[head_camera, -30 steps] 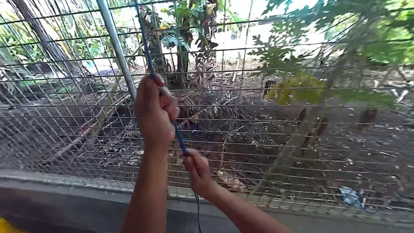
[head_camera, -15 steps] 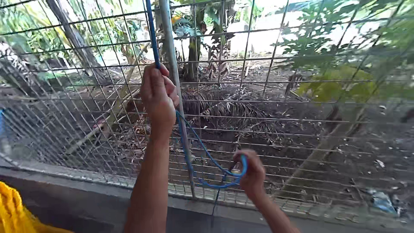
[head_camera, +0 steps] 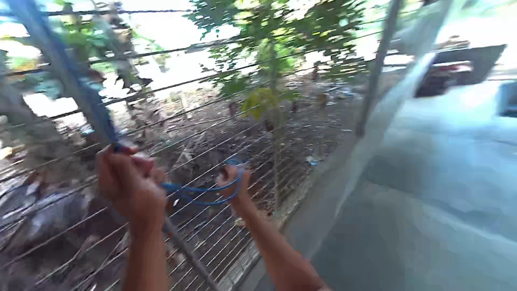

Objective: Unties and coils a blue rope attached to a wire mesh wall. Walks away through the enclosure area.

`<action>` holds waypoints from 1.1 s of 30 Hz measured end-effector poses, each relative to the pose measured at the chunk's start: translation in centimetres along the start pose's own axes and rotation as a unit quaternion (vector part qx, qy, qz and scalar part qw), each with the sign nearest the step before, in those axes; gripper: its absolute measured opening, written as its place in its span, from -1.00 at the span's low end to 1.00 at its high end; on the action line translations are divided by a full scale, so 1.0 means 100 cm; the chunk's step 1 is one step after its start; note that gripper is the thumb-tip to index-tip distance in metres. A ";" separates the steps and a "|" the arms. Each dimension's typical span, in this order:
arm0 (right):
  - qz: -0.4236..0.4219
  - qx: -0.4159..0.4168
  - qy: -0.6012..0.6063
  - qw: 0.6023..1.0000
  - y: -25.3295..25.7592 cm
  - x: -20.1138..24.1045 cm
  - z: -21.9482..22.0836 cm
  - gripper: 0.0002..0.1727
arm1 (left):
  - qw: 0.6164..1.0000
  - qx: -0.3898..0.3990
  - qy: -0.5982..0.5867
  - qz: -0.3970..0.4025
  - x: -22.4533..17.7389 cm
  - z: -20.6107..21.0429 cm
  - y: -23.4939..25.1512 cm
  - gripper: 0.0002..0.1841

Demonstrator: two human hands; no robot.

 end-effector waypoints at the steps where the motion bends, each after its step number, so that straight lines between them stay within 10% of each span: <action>1: 0.029 0.033 -0.003 0.999 0.001 0.001 0.002 -0.56 | 1.000 0.005 -0.014 -0.004 0.012 -0.001 0.002 -0.74; 6: 0.118 0.022 0.011 0.993 0.011 0.000 0.009 -0.60 | 0.997 0.016 -0.069 -0.043 0.046 0.013 0.006 -0.70; 12: -0.036 -0.149 0.071 0.986 -0.034 0.012 -0.010 -0.78 | 0.999 0.023 -0.033 -0.017 0.039 0.033 0.001 -0.77; 16: 0.032 0.081 0.210 0.974 -0.101 0.032 -0.049 -0.66 | 0.997 0.074 -0.008 -0.026 0.039 0.071 0.002 -0.72; 21: 0.121 0.266 -0.008 0.956 -0.134 -0.012 -0.124 -0.61 | 0.984 0.112 0.136 0.027 0.035 0.097 0.018 -0.58; 28: -0.148 0.180 0.040 0.972 -0.113 0.030 -0.192 -0.76 | 0.899 0.296 0.318 0.057 0.068 0.068 -0.068 -0.69; 33: -0.280 0.157 0.166 0.932 -0.069 0.049 -0.192 -0.78 | 0.926 0.266 0.261 0.061 0.087 0.058 -0.114 -0.78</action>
Point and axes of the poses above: each hand's wrist, its own y-axis towards the middle knuckle, its own z-axis out of the palm, x = y × z, the point moved 6 cm from there along y, towards the middle knuckle, and after that the axes turned 1 degree about z, right-handed, at the moved point
